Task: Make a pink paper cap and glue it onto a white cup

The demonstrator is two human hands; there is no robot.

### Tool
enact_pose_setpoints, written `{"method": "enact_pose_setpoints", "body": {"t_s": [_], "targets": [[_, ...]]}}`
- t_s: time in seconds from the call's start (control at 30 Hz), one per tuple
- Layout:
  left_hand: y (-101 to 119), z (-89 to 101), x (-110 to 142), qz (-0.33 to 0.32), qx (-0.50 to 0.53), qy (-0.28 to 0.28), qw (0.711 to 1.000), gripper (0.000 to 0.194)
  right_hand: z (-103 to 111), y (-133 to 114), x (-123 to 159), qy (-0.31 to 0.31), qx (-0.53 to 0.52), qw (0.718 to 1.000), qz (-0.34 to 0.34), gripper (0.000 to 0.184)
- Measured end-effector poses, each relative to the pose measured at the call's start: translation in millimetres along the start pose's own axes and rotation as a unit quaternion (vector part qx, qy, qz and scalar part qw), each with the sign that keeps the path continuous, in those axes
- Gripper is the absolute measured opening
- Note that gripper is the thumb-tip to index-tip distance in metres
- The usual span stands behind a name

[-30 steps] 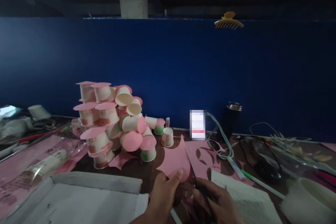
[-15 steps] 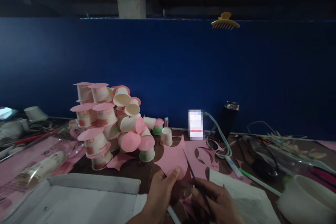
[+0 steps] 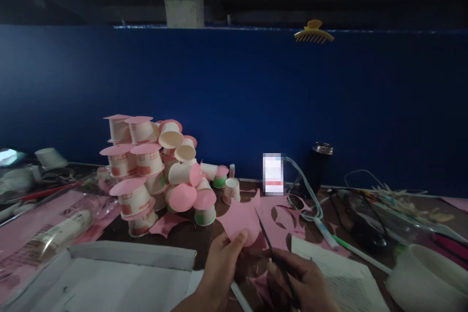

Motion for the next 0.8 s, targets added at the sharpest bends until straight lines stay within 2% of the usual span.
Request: {"method": "enact_pose_setpoints", "body": {"t_s": [0.23,0.37,0.5,0.6,0.8], "targets": [[-0.9,1.4,-2.1,-0.006,0.011,0.002,1.000,0.042,0.9,7.8,-0.8,0.018,-0.010,0.998,-0.058,0.046],[0.0,3.2,-3.6,-0.017,0.008,0.000,1.000,0.038,1.1,4.9,-0.7,0.012,-0.022,0.999,-0.042,0.041],[-1.6,17.6,-8.3,-0.030,-0.030,0.041,0.998,0.035,2.1,2.7,-0.3,0.014,-0.015,1.000,-0.023,0.035],[-4.4,25.8,-11.8,-0.023,-0.053,0.063,0.996,0.036,-0.8,2.3,1.3,0.004,-0.022,0.999,-0.035,0.034],[-3.6,25.4,-12.2,-0.022,-0.071,0.063,0.995,0.036,-9.9,-2.6,7.5,-0.010,-0.025,0.996,-0.080,0.036]]}}
Point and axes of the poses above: each hand's wrist, its own x-axis away from the middle knuckle, its own z-axis out of the back of the hand, y = z × x, the point moved 8 cm from there along -x, towards the middle knuckle, and after that the axes turned 15 degrees about -z, right-handed, at the moved point
